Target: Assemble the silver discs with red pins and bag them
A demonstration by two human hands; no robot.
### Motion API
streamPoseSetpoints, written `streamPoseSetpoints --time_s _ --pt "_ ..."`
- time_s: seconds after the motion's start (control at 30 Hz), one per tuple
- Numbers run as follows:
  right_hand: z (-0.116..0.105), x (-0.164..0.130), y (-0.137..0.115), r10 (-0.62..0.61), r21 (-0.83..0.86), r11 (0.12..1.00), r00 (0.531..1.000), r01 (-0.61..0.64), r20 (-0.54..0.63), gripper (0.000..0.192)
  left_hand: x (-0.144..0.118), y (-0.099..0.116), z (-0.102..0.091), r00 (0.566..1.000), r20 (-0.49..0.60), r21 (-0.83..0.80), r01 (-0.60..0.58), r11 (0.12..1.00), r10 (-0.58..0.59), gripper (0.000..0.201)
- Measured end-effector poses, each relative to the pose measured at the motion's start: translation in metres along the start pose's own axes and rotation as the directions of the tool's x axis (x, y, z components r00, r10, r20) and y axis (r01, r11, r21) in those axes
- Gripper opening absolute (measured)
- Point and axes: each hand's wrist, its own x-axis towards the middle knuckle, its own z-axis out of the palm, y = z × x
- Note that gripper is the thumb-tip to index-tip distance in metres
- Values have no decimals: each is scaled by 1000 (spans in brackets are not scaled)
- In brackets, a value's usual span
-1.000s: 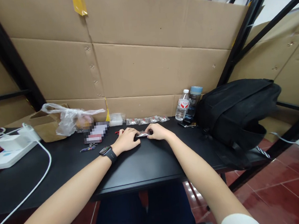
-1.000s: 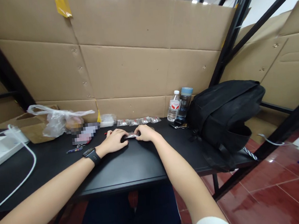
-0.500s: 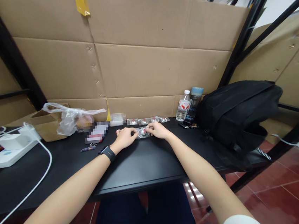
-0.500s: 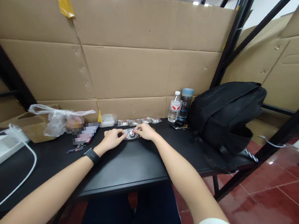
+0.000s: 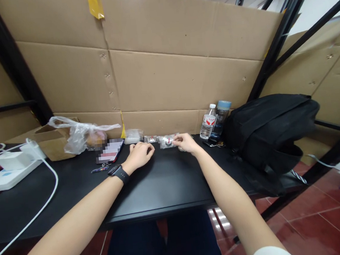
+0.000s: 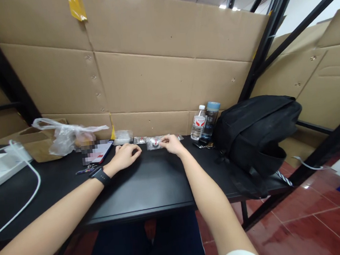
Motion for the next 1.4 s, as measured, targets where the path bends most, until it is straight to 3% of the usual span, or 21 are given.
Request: streamPoseSetpoints --time_s 0.1,0.2,0.3,0.47,0.6,0.7,0.83,0.93,1.07,1.27,1.4 --pt "-25 4 11 36 -72 995 948 -62 -318 22 1 -8 -7 999 -39 56 7 998 -5 22" --pt "-44 5 25 112 -150 969 890 -196 -442 23 3 -23 -12 997 -59 95 52 994 -46 24" --pt "-50 7 39 180 -197 937 885 -287 -430 24 5 -36 -13 993 -58 120 113 986 -106 27" --pt "-46 14 55 209 -253 910 891 -328 -403 18 6 -45 -14 988 -28 148 154 977 -152 25" --pt "-46 16 59 204 -354 859 881 -370 -427 29 6 -45 -12 990 -16 141 142 980 -141 25" --pt "-43 12 54 196 -466 783 874 -413 -444 34 7 -45 -11 992 -13 141 124 982 -124 25" --pt "-31 9 36 126 -629 674 899 -387 -419 25 7 -44 -12 992 -11 146 124 981 -124 24" --pt "-17 8 19 133 -701 607 917 -375 -375 39 6 -42 -12 992 -11 137 125 983 -125 23" --pt "-4 10 8 157 -737 537 908 -409 -389 50 6 -41 -11 992 -17 104 130 986 -129 22" --pt "-7 16 20 224 -652 596 877 -468 -425 43 7 -42 -11 991 -5 117 135 984 -135 22" --pt "-10 16 27 195 -636 642 893 -428 -405 33 7 -41 -13 991 4 116 131 985 -132 22"
